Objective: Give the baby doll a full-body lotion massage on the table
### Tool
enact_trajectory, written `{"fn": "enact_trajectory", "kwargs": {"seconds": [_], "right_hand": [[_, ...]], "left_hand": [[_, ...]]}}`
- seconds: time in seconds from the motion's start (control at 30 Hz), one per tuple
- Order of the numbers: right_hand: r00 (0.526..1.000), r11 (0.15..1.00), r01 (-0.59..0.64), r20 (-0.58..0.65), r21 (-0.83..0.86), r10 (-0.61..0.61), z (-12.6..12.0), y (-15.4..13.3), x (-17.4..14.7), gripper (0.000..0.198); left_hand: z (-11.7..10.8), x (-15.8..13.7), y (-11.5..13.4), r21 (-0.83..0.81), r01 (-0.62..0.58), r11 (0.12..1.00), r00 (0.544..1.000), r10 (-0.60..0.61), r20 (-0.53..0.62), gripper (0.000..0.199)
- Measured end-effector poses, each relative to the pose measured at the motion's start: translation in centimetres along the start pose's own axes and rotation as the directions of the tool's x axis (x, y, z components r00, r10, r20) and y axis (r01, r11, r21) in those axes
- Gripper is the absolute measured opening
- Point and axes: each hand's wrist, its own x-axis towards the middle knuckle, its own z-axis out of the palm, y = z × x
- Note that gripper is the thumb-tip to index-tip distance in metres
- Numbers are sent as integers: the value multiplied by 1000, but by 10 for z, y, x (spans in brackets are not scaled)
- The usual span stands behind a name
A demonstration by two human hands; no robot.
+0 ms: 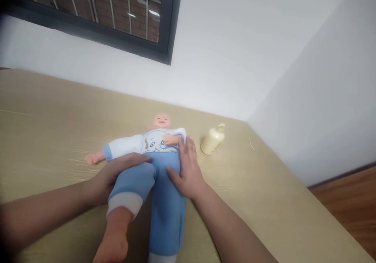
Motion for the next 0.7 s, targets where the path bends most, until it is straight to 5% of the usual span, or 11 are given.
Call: {"fn": "enact_trajectory", "kwargs": {"seconds": [0.17,0.47,0.57,0.7], "right_hand": [[989,978,133,86,-158,-121,-6,-9,2,78],[991,982,121,80,-147,-110,-7,-6,0,77],[997,999,-21,-75,-34,18,-4,0,-2,87],[918,916,-255,-218,311,330,0,15,-3,86]], "left_hand": [[6,2,-3,-75,70,995,997,-72,-35,35],[1,-1,0,-7,35,999,999,-35,-3,52],[-2,-3,2,101,6,995,1000,-9,24,70],[-2,-5,5,121,-74,990,993,62,101,86]]}}
